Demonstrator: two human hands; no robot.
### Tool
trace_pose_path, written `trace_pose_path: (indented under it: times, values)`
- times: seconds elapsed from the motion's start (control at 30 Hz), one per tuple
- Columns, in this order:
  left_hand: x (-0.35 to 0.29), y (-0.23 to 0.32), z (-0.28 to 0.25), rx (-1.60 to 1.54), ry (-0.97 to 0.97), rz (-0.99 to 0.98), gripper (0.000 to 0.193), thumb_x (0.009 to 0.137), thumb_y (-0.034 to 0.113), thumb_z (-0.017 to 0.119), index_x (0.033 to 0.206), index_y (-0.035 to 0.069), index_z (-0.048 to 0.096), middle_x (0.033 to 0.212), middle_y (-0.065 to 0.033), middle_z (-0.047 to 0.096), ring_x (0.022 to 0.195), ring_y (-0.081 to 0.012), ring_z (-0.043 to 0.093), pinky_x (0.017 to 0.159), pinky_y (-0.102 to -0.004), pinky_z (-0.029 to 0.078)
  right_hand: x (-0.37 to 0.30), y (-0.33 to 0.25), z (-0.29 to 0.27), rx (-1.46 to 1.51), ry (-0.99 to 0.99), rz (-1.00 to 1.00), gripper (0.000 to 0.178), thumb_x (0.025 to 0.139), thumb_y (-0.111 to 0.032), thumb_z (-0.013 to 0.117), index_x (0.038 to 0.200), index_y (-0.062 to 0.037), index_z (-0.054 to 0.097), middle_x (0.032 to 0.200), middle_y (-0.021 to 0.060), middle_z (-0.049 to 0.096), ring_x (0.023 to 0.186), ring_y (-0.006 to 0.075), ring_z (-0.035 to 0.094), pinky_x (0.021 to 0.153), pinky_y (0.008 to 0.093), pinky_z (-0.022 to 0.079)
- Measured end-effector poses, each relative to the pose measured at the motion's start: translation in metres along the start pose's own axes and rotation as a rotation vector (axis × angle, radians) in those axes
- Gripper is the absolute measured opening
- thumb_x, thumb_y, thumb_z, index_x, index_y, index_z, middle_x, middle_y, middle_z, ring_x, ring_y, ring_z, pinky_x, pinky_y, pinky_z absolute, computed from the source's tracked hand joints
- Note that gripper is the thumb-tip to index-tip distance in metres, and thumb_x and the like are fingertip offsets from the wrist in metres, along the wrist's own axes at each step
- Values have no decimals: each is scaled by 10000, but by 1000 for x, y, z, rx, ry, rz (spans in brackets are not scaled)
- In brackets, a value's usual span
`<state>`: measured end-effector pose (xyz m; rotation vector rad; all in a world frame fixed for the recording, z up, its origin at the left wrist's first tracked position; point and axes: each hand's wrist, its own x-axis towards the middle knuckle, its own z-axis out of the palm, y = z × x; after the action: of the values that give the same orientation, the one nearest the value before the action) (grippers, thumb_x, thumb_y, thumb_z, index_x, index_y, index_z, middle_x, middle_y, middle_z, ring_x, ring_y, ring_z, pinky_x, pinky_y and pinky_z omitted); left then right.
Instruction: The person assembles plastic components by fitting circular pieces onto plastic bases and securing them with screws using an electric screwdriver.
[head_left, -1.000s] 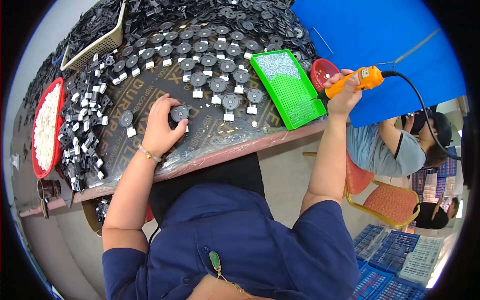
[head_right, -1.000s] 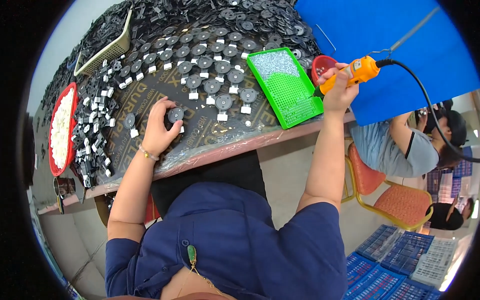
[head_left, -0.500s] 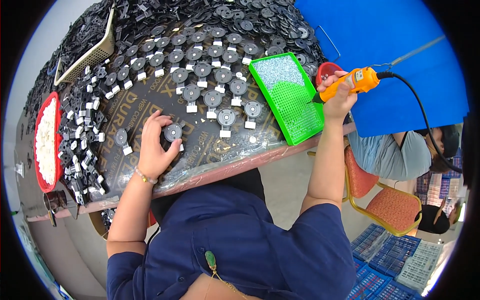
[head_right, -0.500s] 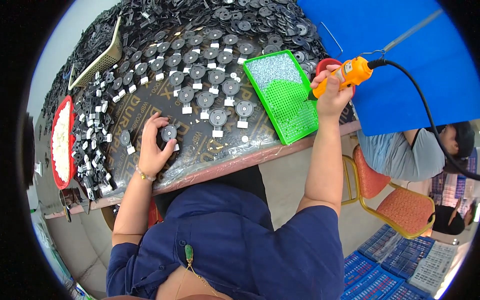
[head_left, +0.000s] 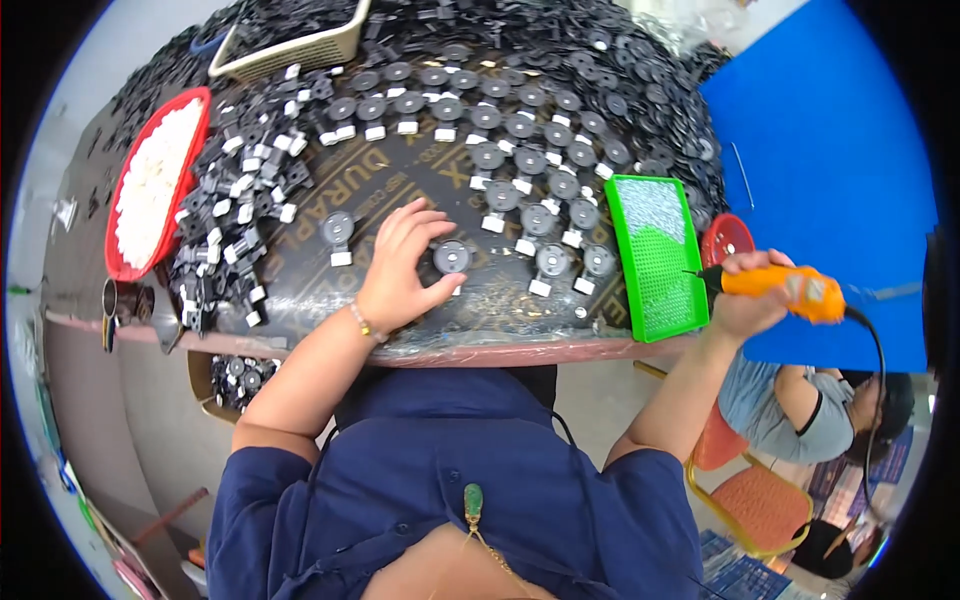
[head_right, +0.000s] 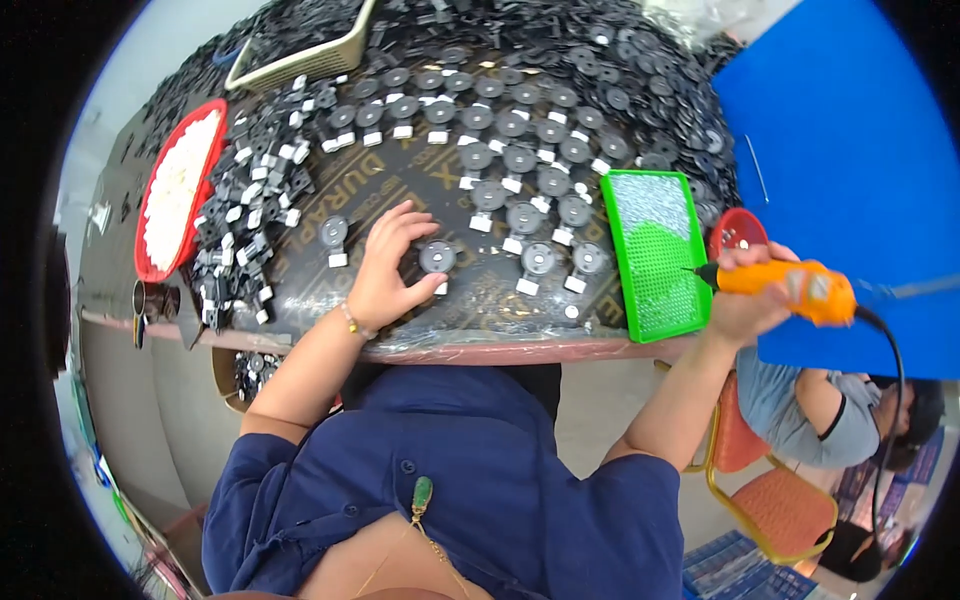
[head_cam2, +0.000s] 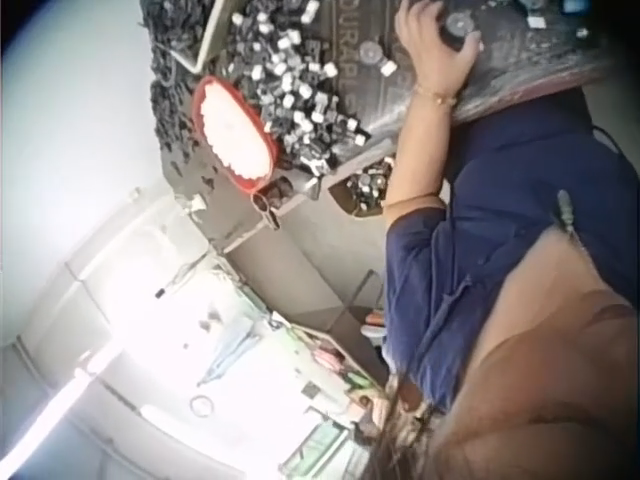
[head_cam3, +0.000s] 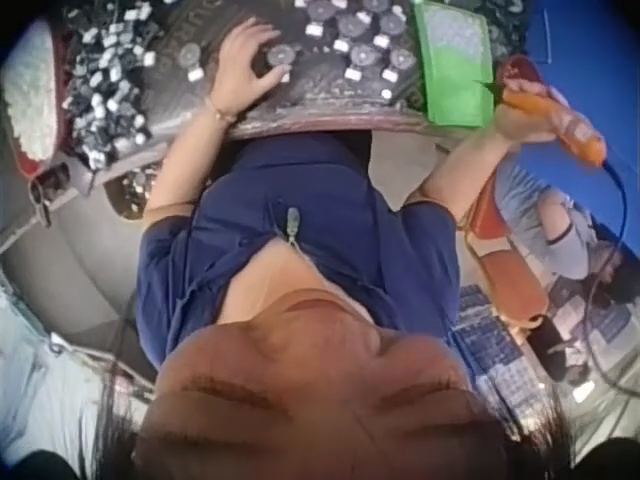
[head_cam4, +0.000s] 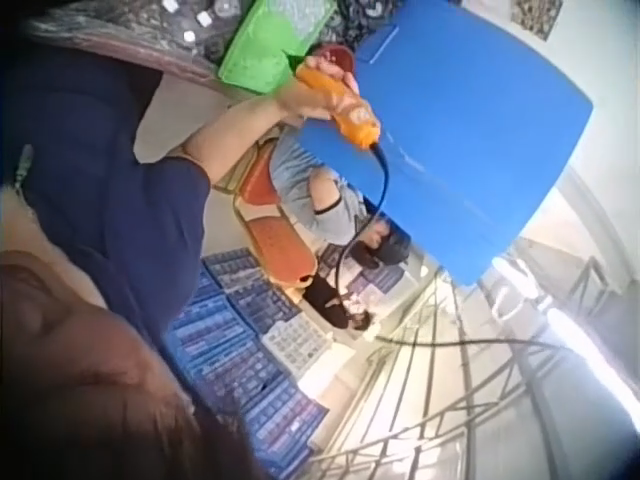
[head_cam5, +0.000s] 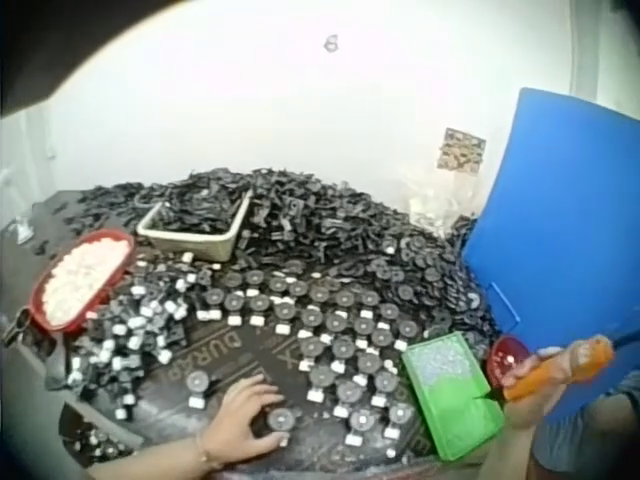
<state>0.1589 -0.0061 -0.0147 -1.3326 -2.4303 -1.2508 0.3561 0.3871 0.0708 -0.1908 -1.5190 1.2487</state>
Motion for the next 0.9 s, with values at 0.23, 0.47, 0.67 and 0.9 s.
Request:
trace_pose_path:
  times: [0.23,0.47,0.67,0.9]
  values:
    - [-1,3,-2,14,40,98,429,738,214,842,1141,130,721,1261,-71,646,1361,-363,492,1149,-530,338,-81,-30,154,731,-473,179,814,821,-790,634,1229,-95,524,877,106,639,674,226,635,615,367,551]
    - [-3,-4,-8,40,76,84,265,725,158,854,978,173,778,1156,6,656,1333,-321,516,1125,-511,347,-110,-16,225,798,-574,280,828,824,-807,598,1203,-80,485,848,94,612,639,213,627,593,349,546]
    - [0,4,-10,-36,69,18,236,734,156,846,956,200,782,1116,31,646,1329,-293,507,1138,-533,316,-112,-14,229,785,-551,274,828,833,-815,575,1196,-77,479,842,90,606,631,206,624,587,344,546]
    - [-2,1,-10,5,68,104,228,699,150,866,898,210,771,1084,46,655,1325,-292,523,1113,-506,343,-112,-13,225,830,-555,258,830,836,-825,557,1200,-84,480,846,89,603,625,206,619,584,344,548]
